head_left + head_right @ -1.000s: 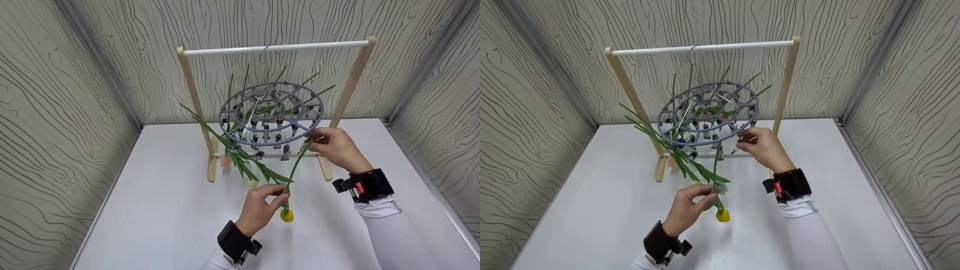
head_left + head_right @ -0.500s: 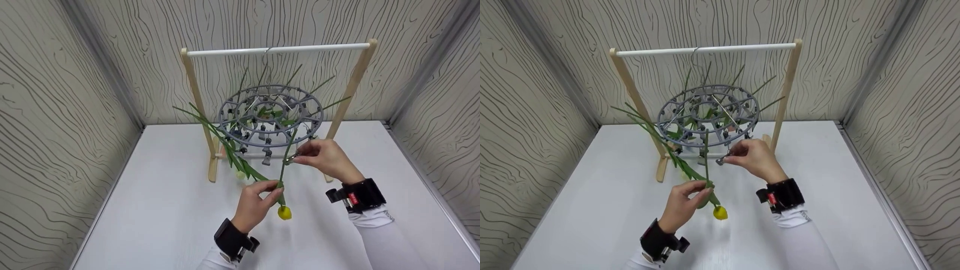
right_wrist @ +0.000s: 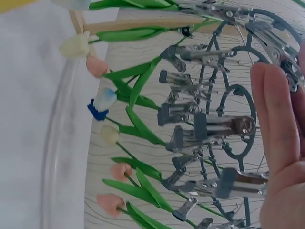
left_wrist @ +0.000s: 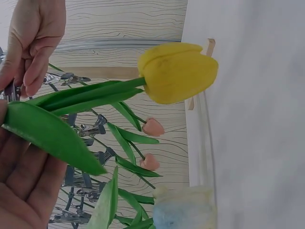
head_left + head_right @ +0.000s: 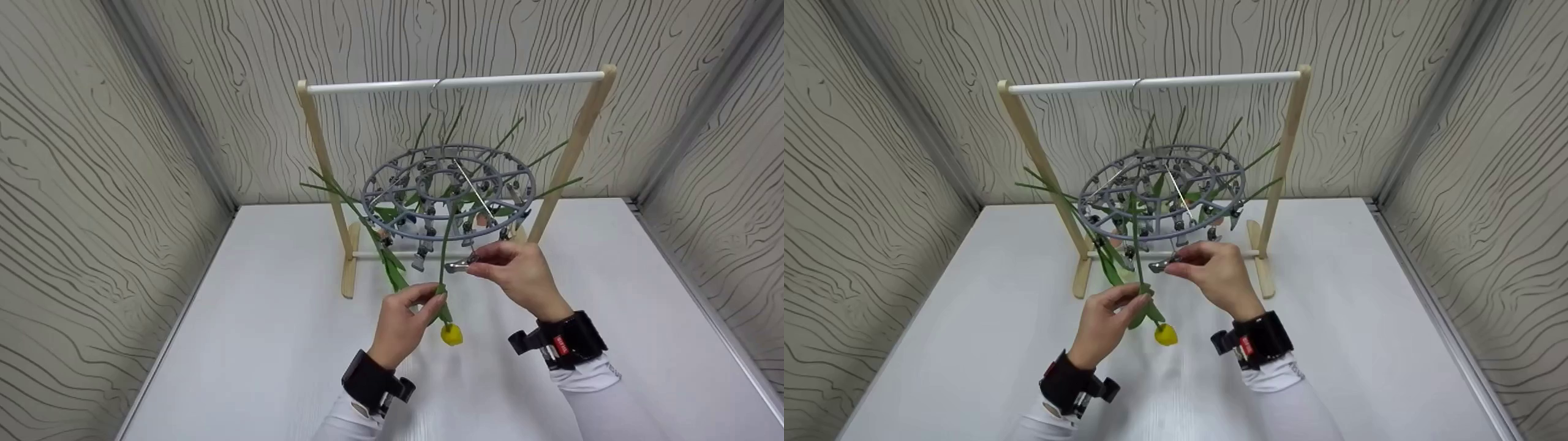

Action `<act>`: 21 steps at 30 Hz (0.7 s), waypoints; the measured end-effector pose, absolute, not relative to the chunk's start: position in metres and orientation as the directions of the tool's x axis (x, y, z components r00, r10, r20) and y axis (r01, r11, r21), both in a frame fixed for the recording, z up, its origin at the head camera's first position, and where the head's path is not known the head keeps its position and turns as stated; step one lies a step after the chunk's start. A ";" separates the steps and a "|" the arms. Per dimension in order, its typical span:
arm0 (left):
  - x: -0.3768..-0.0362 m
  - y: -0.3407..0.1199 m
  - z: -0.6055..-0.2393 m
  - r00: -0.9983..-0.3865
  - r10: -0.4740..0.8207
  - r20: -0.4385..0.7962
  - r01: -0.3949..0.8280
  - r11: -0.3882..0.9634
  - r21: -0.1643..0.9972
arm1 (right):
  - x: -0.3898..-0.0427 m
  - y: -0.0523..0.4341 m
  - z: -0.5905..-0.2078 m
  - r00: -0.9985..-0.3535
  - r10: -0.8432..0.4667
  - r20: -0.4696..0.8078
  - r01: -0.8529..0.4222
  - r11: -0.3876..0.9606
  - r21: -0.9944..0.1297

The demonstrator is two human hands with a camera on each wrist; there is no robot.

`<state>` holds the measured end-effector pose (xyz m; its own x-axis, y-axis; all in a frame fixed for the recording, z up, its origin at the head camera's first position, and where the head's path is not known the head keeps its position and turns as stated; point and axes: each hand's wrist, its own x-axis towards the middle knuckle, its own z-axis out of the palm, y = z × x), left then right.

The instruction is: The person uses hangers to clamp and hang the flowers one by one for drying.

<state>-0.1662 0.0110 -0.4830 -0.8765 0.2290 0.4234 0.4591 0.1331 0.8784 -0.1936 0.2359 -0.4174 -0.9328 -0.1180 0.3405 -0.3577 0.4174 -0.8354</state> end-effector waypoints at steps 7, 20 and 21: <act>-0.170 0.009 -0.484 -0.891 0.210 0.403 0.436 0.145 0.888 | -0.185 0.222 -0.424 -0.949 -0.022 0.315 -0.308 0.286 -0.907; -0.172 0.009 -0.482 -0.892 0.219 0.395 0.430 0.140 0.892 | -0.180 0.210 -0.426 -0.968 0.026 0.249 -0.246 0.066 -0.967; -0.172 0.010 -0.482 -0.888 0.221 0.403 0.437 0.136 0.889 | -0.180 0.209 -0.425 -0.969 0.026 0.246 -0.244 0.067 -0.968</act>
<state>-0.1719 0.0097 -0.4822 -0.8880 0.2214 0.4030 0.4373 0.1358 0.8890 -0.1802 0.2094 -0.4254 -0.9690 0.0256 0.2458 -0.2436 0.0671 -0.9675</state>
